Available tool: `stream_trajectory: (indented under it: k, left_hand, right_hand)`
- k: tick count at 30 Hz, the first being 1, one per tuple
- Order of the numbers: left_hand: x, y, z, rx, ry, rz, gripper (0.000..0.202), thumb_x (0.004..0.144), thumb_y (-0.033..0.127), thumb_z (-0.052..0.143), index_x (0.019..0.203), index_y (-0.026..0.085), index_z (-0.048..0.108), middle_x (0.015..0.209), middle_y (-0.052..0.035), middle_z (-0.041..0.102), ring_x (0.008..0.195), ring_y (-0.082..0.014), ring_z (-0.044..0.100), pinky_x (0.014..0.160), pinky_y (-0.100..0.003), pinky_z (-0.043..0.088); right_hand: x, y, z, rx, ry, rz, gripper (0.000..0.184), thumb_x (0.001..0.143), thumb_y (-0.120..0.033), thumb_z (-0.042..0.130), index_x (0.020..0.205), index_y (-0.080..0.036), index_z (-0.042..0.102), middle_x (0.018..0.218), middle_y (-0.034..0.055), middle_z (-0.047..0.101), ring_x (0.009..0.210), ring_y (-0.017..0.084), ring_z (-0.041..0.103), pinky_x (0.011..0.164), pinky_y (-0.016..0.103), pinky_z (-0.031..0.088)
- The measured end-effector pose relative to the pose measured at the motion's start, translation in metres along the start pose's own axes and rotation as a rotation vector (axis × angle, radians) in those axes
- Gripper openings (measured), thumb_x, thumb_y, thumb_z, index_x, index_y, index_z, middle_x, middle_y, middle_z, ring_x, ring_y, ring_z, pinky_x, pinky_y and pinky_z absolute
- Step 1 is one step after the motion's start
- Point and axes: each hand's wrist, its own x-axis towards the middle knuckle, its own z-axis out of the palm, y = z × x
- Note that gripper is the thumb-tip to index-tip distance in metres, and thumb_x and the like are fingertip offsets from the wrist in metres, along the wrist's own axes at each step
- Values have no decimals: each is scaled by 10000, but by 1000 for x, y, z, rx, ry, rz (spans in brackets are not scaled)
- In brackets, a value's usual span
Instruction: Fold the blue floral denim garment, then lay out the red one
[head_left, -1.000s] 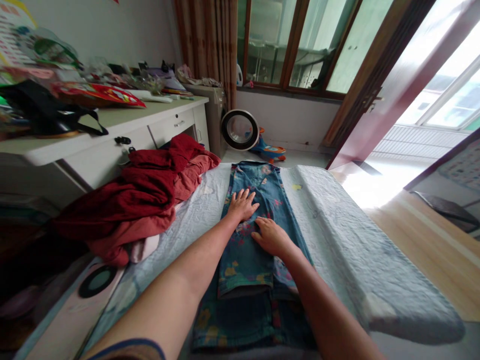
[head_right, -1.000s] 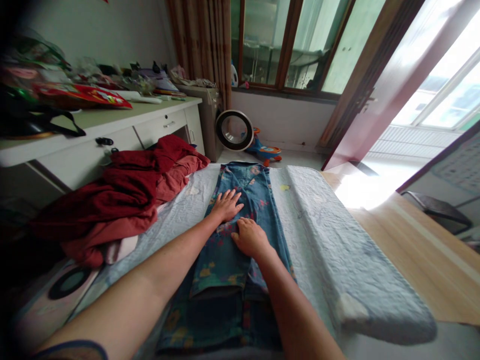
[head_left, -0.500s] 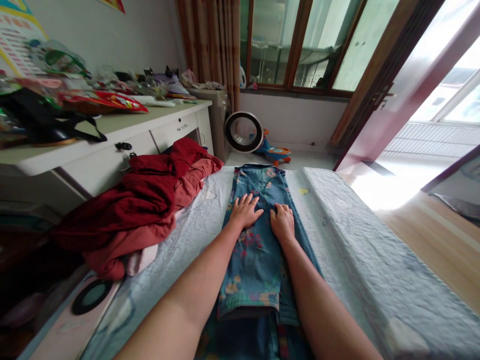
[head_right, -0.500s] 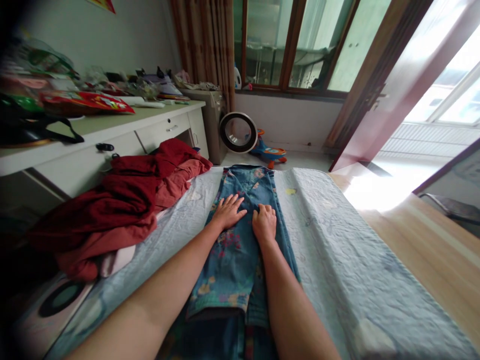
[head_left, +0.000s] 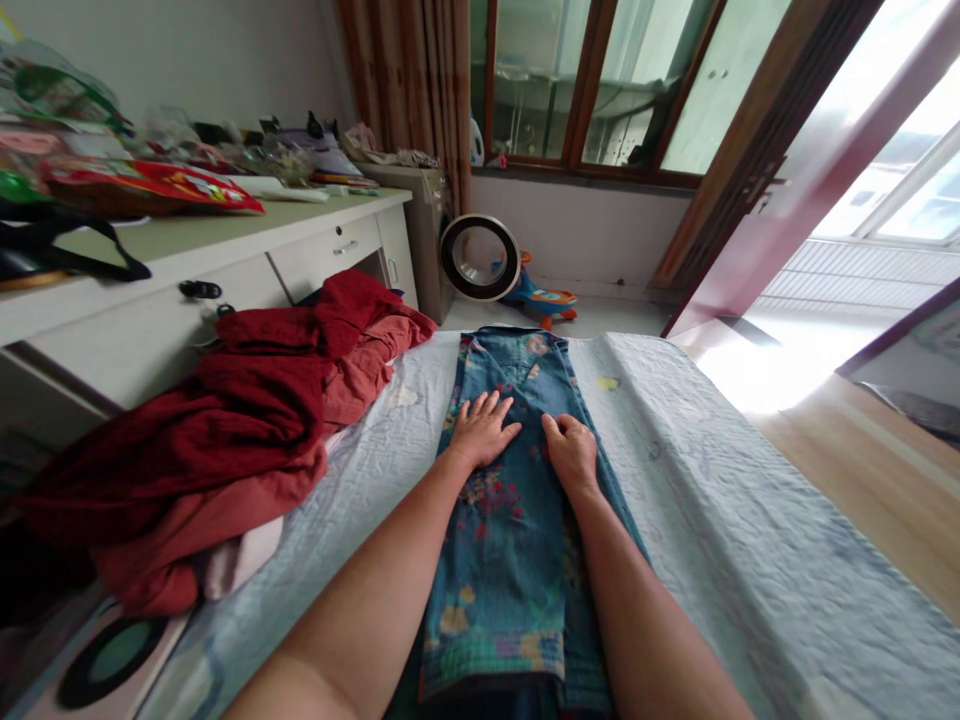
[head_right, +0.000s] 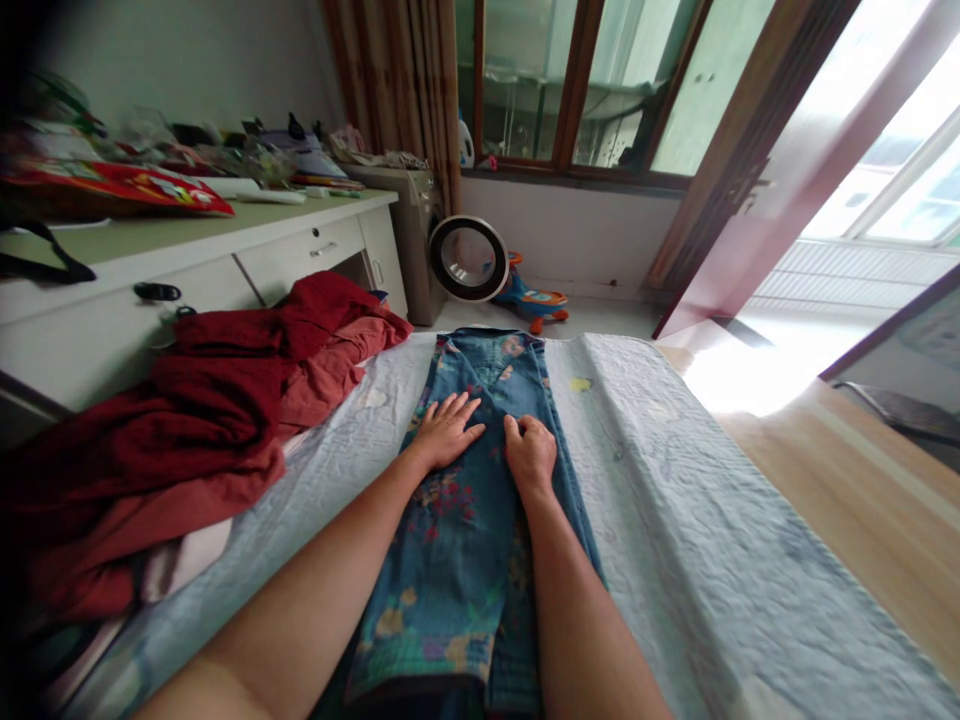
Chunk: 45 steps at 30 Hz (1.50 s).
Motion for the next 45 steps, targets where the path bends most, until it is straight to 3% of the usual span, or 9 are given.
stream_trajectory:
  k: [9,14,19,23,26,29,34,38,45]
  left_hand:
    - [1,-1,3,24,2,-3,646,953,598,300,1515,280,286,1606,-63,252,1480,-270,192,1175,-512,179]
    - [1,-1,3,33,5,-2,653,946,599,328,1515,282,286,1607,-66,247,1478,-276,194,1175,-515,177]
    - [0,1,2,34,3,4,657,946,593,336,1517,274,284,1607,-72,244,1479,-282,189,1175,-525,170]
    - [-2,2,0,31,-3,3,608,969,534,321,1518,276,284,1606,-68,250,1476,-282,198,1177,-522,172]
    - [-2,2,-1,41,-1,-5,558,987,459,309,1515,281,289,1605,-54,255,1474,-272,209,1179,-512,177]
    - [-2,1,1,41,16,4,552,986,439,317,1514,278,292,1603,-55,261,1471,-273,217,1177,-513,184]
    - [-1,0,2,25,32,4,552,984,453,330,1505,272,315,1594,-64,284,1466,-278,231,1172,-523,192]
    - [-1,1,1,9,23,3,575,975,500,342,1502,273,321,1594,-66,281,1467,-278,226,1171,-524,190]
    - [-1,1,0,3,15,0,591,970,526,343,1502,270,321,1597,-68,276,1472,-279,210,1173,-530,179]
  right_hand:
    - [-8,1,-3,-319,1,-12,338,927,-372,452,920,-188,736,984,135,702,914,240,643,811,324,449]
    - [-8,2,0,-261,61,3,368,814,-147,469,1136,-167,647,1114,151,630,1020,280,579,847,360,434]
    - [-10,-2,4,-136,98,-219,500,812,-85,386,1263,-173,580,1382,110,520,1289,239,433,1073,367,310]
    - [-17,-7,10,-174,-133,-384,542,942,-239,337,1481,-182,364,1570,69,322,1452,198,235,1175,411,157]
    - [-21,-7,12,-254,-293,-306,585,983,-437,320,1527,-228,281,1608,49,230,1479,222,169,1179,479,122]
    - [-22,-5,10,-299,-318,-213,632,976,-514,324,1539,-236,249,1616,37,199,1484,249,146,1173,527,105]
    - [-17,0,1,-277,-200,-199,529,978,-429,382,1447,-187,426,1516,86,419,1397,254,334,1126,453,235]
    - [-9,4,-3,-222,-58,-153,296,944,-318,468,1122,-193,668,1213,100,640,1126,250,546,951,356,389]
    - [3,13,3,-146,-13,-150,354,981,-349,417,869,-177,705,926,95,694,913,199,617,839,278,410]
